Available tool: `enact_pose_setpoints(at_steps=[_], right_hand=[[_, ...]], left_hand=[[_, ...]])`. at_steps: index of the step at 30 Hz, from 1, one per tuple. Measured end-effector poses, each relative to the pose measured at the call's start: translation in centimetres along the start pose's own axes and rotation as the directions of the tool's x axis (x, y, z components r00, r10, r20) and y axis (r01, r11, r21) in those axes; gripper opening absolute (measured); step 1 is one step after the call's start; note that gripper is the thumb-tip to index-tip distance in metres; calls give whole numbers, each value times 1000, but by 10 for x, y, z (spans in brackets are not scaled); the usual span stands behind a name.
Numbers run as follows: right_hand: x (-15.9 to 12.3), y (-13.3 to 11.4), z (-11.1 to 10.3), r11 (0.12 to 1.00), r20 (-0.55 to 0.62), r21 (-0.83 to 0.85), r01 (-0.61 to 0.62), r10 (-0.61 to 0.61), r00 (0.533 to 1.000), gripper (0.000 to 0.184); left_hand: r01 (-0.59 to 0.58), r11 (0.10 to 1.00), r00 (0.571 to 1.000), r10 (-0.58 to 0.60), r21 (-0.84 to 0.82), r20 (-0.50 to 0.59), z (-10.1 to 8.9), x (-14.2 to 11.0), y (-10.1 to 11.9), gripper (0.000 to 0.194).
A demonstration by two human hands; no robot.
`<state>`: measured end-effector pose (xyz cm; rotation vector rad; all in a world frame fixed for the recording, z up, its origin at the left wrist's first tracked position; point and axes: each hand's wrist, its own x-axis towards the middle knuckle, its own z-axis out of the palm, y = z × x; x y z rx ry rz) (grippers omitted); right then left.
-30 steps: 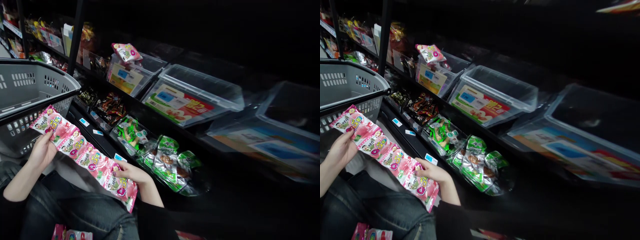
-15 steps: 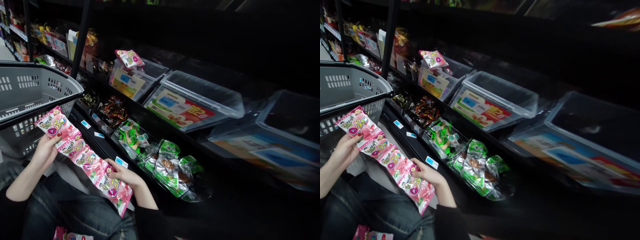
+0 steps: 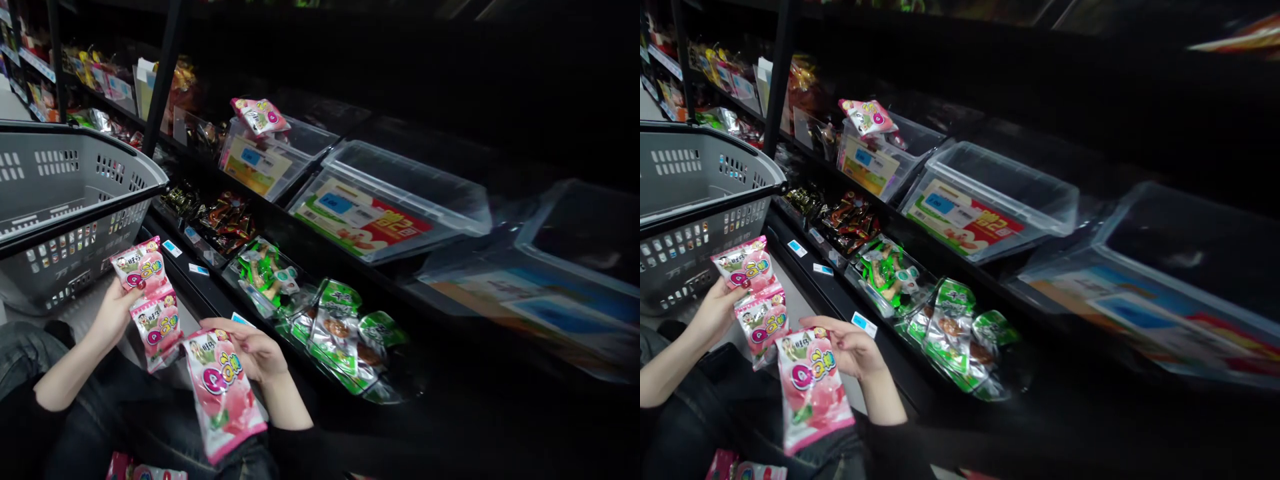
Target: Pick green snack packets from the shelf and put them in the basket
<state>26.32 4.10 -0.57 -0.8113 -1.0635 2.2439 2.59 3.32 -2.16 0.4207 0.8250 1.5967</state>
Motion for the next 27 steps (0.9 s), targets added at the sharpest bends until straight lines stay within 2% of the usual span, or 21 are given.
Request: enact_pose_setpoints(at_steps=[3,6,9,12,14,16,19,22,24,25,26,27], right_hand=[[1,1,5,997,-51,-32,69,-70,996,56],[7,8,13,977,-113,-187,100,-122,986,47],[18,21,22,964,-179,-263,50,-99,979,30],[32,37,28,982,-303,-180,59,-112,947,38],[39,45,29,988,-382,-115,104,-141,914,41],[44,51,31,981,-438,-62,184,-193,878,41],[48,55,34,958,-495,10,288,-246,834,38],[49,56,34,956,-515,-2,294,-253,819,38],[47,53,33,973,-461,-66,220,-225,858,38],[44,50,32,976,-430,-130,177,-216,877,38],[41,46,31,963,-420,-225,151,-236,876,38],[38,42,29,928,-438,-344,146,-296,849,37]], left_hand=[[125,992,992,-124,-16,29,1,-6,-15,44],[245,970,965,-243,0,100,3,-13,-27,38],[278,960,951,-272,-18,149,4,-17,-34,32],[308,949,933,-289,-63,213,4,-19,-34,24],[335,937,911,-293,-103,290,4,-20,-33,33],[334,934,892,-269,-128,362,4,-21,-32,51],[274,957,886,-211,-100,412,3,-21,-35,70],[127,990,923,-140,59,358,0,-18,-42,69],[64,976,961,-116,208,250,-2,-15,-46,63],[64,968,975,-113,242,193,-3,-13,-46,57],[82,968,982,-119,236,149,-3,-12,-44,52],[104,975,985,-128,195,118,-3,-11,-42,47]])
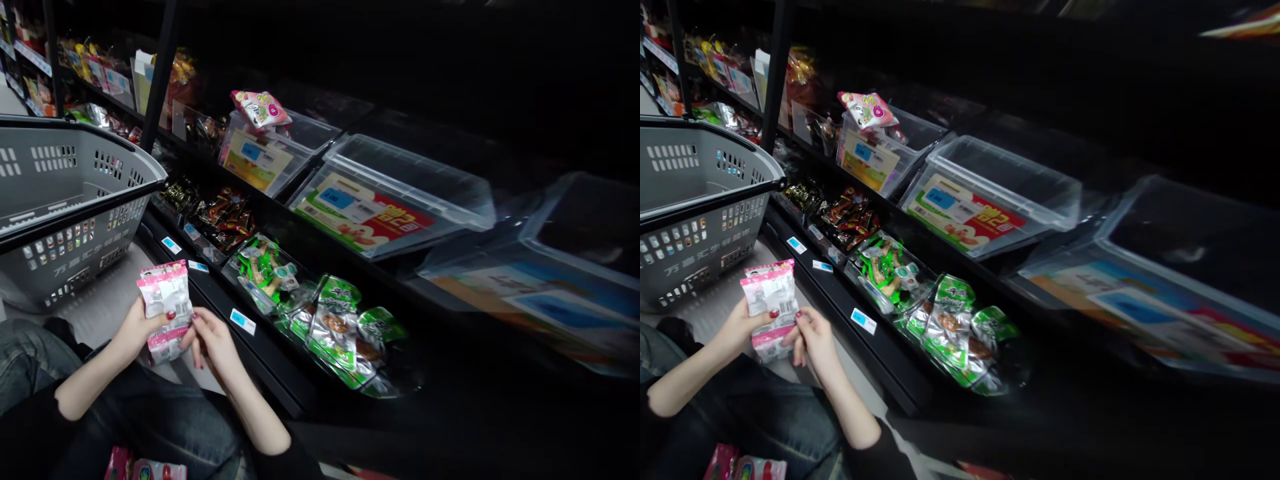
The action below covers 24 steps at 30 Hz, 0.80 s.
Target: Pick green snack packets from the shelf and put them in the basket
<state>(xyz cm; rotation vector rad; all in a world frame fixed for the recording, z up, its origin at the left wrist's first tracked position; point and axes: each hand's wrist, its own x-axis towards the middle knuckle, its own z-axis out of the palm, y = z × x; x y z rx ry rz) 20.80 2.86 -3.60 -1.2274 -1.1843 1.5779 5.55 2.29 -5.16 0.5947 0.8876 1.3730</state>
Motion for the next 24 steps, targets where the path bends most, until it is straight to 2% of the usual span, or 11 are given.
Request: enact_pose_setpoints(at_steps=[2,3,4,6,8,9,13,15,18,21,24], right_hand=[[-2,-7,-7,961,-140,-233,147,-182,973,35],[-2,-9,-9,928,-171,-320,190,-254,952,36],[-2,-10,-10,906,-138,-367,209,-275,951,39],[-3,-9,-7,912,89,-355,205,-185,979,56],[-2,-4,-1,929,295,-322,183,-86,952,66],[-2,-1,2,931,336,-322,171,-57,940,64],[-2,12,12,975,344,-221,36,43,938,42],[-5,16,15,992,386,-94,-79,110,916,43],[-12,17,20,969,426,18,-247,216,878,45],[-19,14,25,949,377,75,-307,258,890,41],[-23,13,27,934,360,101,-343,287,888,46]], left_hand=[[26,993,1000,-27,-112,-14,0,0,8,43],[37,988,999,-40,-150,-16,0,0,13,42],[48,984,998,-52,-170,-20,1,-1,18,42],[55,983,997,-63,-176,-38,1,-3,27,43],[55,985,996,-65,-162,-55,1,-5,33,44],[52,987,996,-62,-154,-60,0,-5,35,43],[-6,989,998,-4,-146,-67,-3,-4,40,38],[-50,988,996,38,-145,-81,-5,-2,42,36],[-77,987,992,61,-142,-113,-5,0,43,35],[-71,988,987,50,-136,-152,-5,2,41,33],[-45,993,986,27,-107,-165,-6,3,38,32]])
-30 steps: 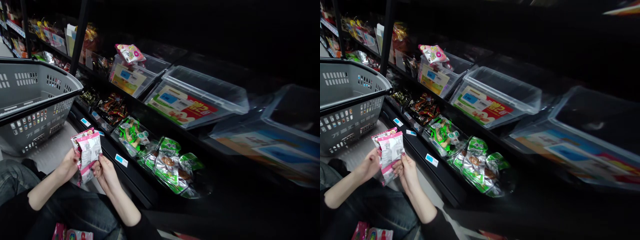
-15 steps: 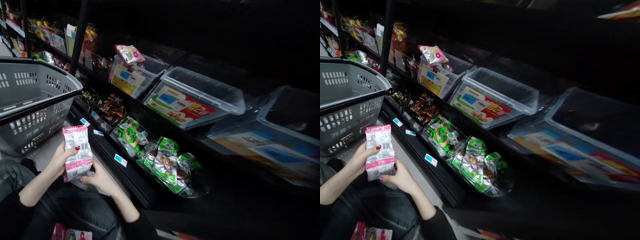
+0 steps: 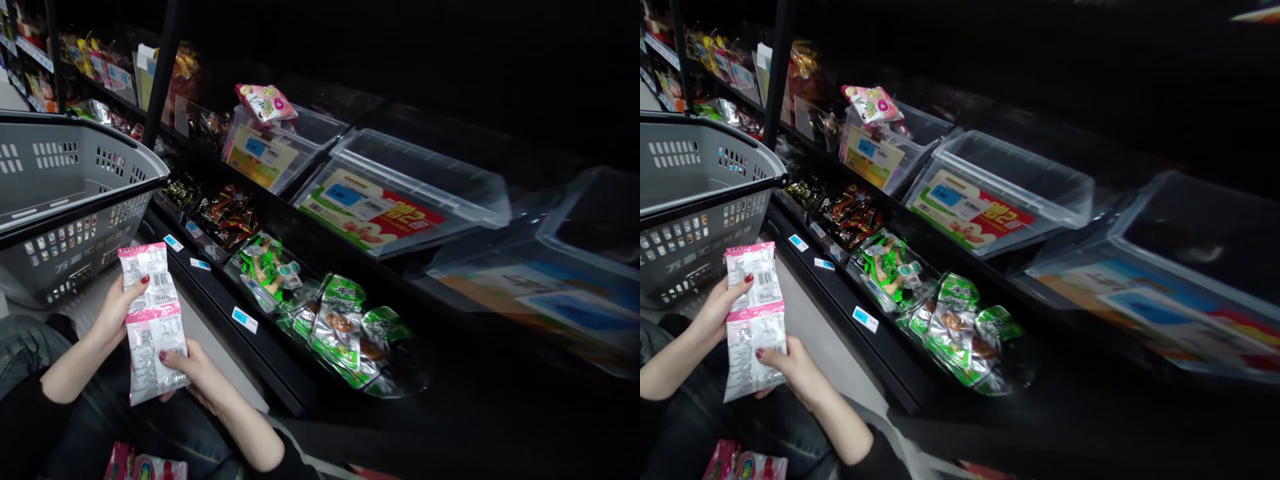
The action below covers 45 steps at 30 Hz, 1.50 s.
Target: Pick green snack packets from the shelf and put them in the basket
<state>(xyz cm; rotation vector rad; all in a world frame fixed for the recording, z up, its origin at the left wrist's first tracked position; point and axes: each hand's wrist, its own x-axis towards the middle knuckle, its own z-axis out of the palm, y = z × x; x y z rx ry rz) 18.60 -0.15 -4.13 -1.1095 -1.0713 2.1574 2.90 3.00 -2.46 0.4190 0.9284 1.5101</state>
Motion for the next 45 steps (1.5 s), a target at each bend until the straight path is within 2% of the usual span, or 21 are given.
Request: enact_pose_setpoints(at_steps=[4,9,12,16,22,25,27,31,34,36,40,45], right_hand=[[1,3,0,1000,-3,-11,-4,4,1000,50],[1,-5,-8,989,-38,-145,37,-43,998,49],[1,-18,-24,983,-138,-140,117,-136,981,46],[5,-32,-52,964,-334,-36,265,-262,905,36],[12,-36,-72,897,-446,-29,442,-407,797,34],[11,-40,-83,862,-498,-69,502,-466,731,34],[9,-43,-92,853,-509,-93,514,-484,712,36],[7,-46,-99,869,-457,-133,478,-481,748,39],[5,-45,-95,875,-410,-169,453,-481,775,42],[5,-44,-92,872,-407,-192,449,-487,772,40],[5,-45,-88,861,-432,-230,453,-507,746,37],[1,-46,-91,828,-398,-275,489,-561,726,42]], left_hand=[[-5,1000,1000,5,3,15,0,0,-1,32],[-7,998,998,10,-58,57,1,-1,4,36],[-46,994,999,47,-97,3,-1,0,12,36],[-126,991,992,125,-48,-18,-6,2,16,34],[-211,977,976,209,-35,-57,-6,3,1,49],[-93,993,996,92,70,17,-7,4,-2,58],[12,991,994,-27,136,104,-8,5,-2,57],[149,962,951,-203,230,235,-10,4,1,59],[207,948,921,-272,240,278,-11,5,0,60],[171,945,940,-241,277,241,-12,6,-2,56],[47,901,987,-108,432,118,-14,9,-7,51],[-12,876,998,-18,482,58,-17,11,-5,37]])
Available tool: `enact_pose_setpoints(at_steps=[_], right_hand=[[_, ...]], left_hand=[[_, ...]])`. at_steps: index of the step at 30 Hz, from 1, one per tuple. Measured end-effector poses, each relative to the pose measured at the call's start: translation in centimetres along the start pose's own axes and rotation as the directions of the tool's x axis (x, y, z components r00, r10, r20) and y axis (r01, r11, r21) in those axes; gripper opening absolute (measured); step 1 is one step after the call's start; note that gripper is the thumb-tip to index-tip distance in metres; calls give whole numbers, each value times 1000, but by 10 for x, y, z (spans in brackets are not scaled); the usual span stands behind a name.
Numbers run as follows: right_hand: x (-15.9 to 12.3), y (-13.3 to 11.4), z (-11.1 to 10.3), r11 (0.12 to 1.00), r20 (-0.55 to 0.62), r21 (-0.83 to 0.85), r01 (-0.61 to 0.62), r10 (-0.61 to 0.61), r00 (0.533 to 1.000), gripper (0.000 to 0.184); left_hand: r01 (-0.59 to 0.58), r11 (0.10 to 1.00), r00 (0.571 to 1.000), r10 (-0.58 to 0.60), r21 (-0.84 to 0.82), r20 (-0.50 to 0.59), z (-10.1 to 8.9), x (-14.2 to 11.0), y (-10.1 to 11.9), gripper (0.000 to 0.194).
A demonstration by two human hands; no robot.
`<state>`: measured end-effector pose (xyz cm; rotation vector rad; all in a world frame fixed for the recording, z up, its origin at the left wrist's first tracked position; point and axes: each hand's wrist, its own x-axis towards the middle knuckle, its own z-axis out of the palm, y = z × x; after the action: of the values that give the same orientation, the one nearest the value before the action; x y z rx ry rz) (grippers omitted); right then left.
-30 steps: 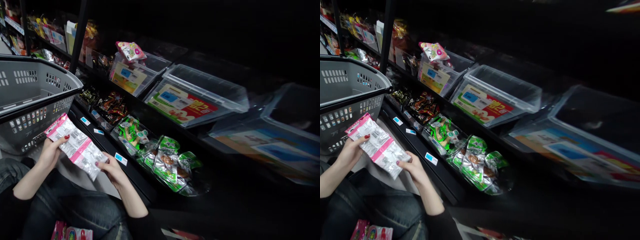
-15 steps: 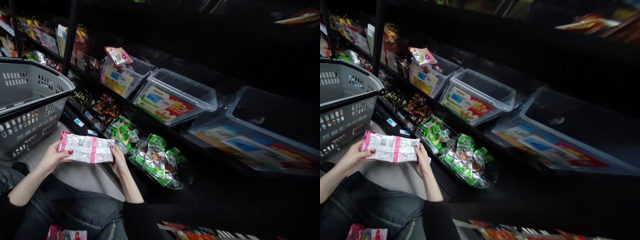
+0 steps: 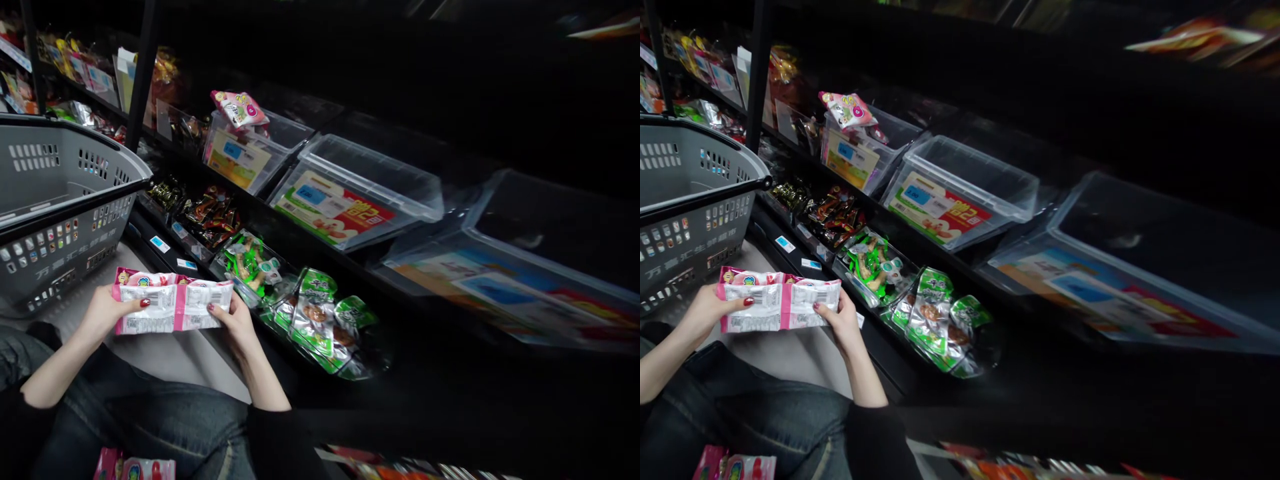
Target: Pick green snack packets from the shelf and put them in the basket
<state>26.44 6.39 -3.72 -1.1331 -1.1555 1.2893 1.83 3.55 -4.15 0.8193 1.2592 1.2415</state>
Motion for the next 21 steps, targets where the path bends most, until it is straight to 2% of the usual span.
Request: enact_pose_setpoints(at_steps=[2,3,4,5,6,7,8,9,10,11,12,13,15,18,21], right_hand=[[-2,-4,-4,998,26,-19,61,-61,998,44],[-3,-7,-5,992,51,-30,126,-125,991,43],[-4,-10,-6,976,84,-41,212,-208,975,39],[-5,-14,-7,950,120,-50,308,-300,946,34],[-6,-17,-8,915,156,-56,399,-387,909,28],[-8,-21,-7,881,180,-55,471,-455,872,23],[-10,-24,-7,855,184,-54,516,-499,847,20],[-12,-27,-6,838,172,-60,543,-527,832,17],[-14,-29,-5,826,148,-67,559,-546,825,16],[-16,-32,-5,821,120,-74,566,-556,822,15],[-18,-34,-4,821,91,-82,565,-559,824,15],[-20,-35,-4,826,64,-91,557,-553,830,16],[-21,-38,-4,847,32,-102,522,-522,852,18],[-19,-39,-6,886,40,-83,456,-455,890,20],[-17,-35,-6,943,108,-19,333,-329,938,25]], left_hand=[[-169,985,985,167,39,32,-4,1,5,31],[-321,945,945,315,57,88,-7,1,9,28],[-498,865,860,483,65,163,-10,0,14,23],[-668,741,731,637,67,245,-13,-3,20,19],[-806,587,575,754,67,317,-15,-8,25,17],[-898,433,429,822,79,376,-17,-15,31,18],[-945,310,326,846,110,422,-17,-24,36,19],[-960,238,279,852,148,444,-16,-34,40,20],[-956,225,289,846,190,448,-14,-46,43,21],[-935,273,345,845,225,410,-11,-58,44,19],[-899,354,425,844,256,327,-7,-69,44,18],[-872,403,474,836,279,277,-3,-78,44,20],[-833,468,537,812,295,228,2,-87,43,24],[-780,563,623,740,273,254,1,-78,43,19],[-651,703,758,614,285,218,-7,-53,45,14]])
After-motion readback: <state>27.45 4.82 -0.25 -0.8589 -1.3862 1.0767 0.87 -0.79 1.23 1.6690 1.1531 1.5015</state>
